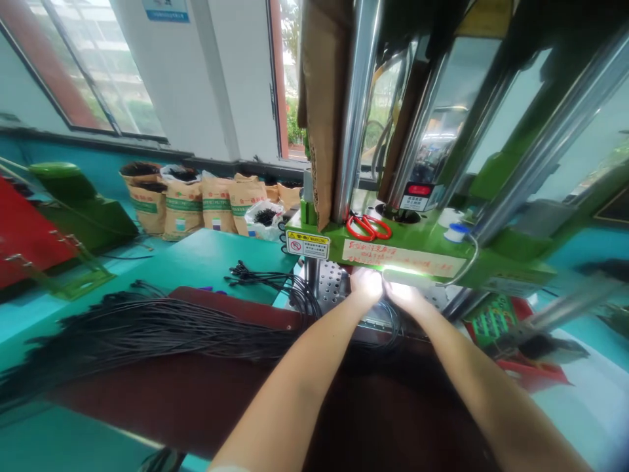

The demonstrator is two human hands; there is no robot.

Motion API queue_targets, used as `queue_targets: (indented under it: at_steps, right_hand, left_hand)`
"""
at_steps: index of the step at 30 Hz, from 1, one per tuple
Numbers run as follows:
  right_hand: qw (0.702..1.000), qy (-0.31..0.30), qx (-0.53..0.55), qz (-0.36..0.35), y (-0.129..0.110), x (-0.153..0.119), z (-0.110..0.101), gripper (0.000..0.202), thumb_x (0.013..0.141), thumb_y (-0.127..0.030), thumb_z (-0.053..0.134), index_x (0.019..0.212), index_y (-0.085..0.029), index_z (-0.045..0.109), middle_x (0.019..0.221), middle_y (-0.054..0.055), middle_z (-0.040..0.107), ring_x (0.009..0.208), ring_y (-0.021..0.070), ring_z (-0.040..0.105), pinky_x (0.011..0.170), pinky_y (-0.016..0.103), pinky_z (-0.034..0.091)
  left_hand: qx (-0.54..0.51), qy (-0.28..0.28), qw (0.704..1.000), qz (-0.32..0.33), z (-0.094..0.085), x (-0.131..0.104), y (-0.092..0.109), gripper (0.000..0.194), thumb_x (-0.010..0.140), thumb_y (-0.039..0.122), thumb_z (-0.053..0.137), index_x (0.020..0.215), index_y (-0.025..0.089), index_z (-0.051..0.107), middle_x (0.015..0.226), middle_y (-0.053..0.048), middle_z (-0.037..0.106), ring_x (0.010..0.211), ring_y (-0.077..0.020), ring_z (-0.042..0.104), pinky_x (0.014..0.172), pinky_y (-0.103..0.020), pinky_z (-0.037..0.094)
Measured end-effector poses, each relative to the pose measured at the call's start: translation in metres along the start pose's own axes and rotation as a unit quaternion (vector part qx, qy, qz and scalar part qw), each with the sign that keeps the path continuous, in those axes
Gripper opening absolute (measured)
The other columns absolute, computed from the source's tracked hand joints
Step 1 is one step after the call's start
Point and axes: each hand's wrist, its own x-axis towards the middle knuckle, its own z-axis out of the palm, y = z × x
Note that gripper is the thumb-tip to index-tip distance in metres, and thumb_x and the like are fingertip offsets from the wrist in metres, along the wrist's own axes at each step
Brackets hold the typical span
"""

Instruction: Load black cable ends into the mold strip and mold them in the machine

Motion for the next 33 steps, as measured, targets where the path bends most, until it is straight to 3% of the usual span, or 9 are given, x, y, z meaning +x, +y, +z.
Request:
queue_targets:
  at_steps: [6,10,20,28,33]
  right_hand:
    - [0.998,-0.016,0.035,-0.049,0.014,-0.012,0.008,0.036,0.091,-0.034,0.033,0.111,-0.016,0.057,0.114,0.01,0.061,0.106,0.0216,0.054,0.094,0.036,0.037]
    - [0.996,-0.037,0.048,-0.058,0.018,-0.012,0.011,0.04,0.091,-0.039,0.033,0.114,-0.018,0.056,0.116,0.011,0.06,0.107,0.0224,0.054,0.095,0.038,0.036]
    - [0.995,-0.067,0.059,-0.037,0.018,0.001,0.016,0.04,0.09,-0.03,0.03,0.118,-0.018,0.055,0.116,0.009,0.06,0.108,0.0231,0.052,0.096,0.037,0.034]
    - [0.998,-0.05,0.032,-0.003,0.039,-0.015,0.02,0.044,0.091,-0.038,0.026,0.111,-0.016,0.059,0.111,0.011,0.063,0.106,0.0257,0.054,0.091,0.037,0.037]
    - [0.998,-0.058,0.027,-0.001,0.046,-0.016,0.025,0.047,0.091,-0.042,0.024,0.108,-0.016,0.06,0.112,0.013,0.061,0.106,0.0275,0.053,0.089,0.038,0.037]
  left_hand:
    - [0.062,-0.013,0.987,0.147,-0.003,-0.008,-0.033,0.034,0.087,0.031,0.038,0.115,0.022,0.053,0.125,-0.006,0.052,0.118,-0.0205,0.041,0.1,-0.036,0.029]
    - [0.077,-0.039,0.974,0.208,-0.003,-0.005,-0.049,0.037,0.088,0.036,0.034,0.121,0.025,0.048,0.132,-0.002,0.046,0.124,-0.0167,0.034,0.103,-0.035,0.026]
    - [0.108,-0.082,0.975,0.175,0.012,0.017,-0.05,0.052,0.085,0.051,0.031,0.128,0.024,0.04,0.132,-0.006,0.044,0.12,-0.0238,0.039,0.102,-0.041,0.026]
    - [0.12,-0.112,0.971,0.176,-0.015,0.007,-0.06,0.057,0.084,0.054,0.031,0.133,0.024,0.033,0.135,-0.008,0.041,0.121,-0.0264,0.039,0.098,-0.041,0.032]
    - [0.112,-0.103,0.975,0.161,-0.011,0.009,-0.067,0.058,0.085,0.054,0.03,0.135,0.023,0.03,0.137,-0.008,0.039,0.122,-0.0262,0.038,0.099,-0.04,0.03]
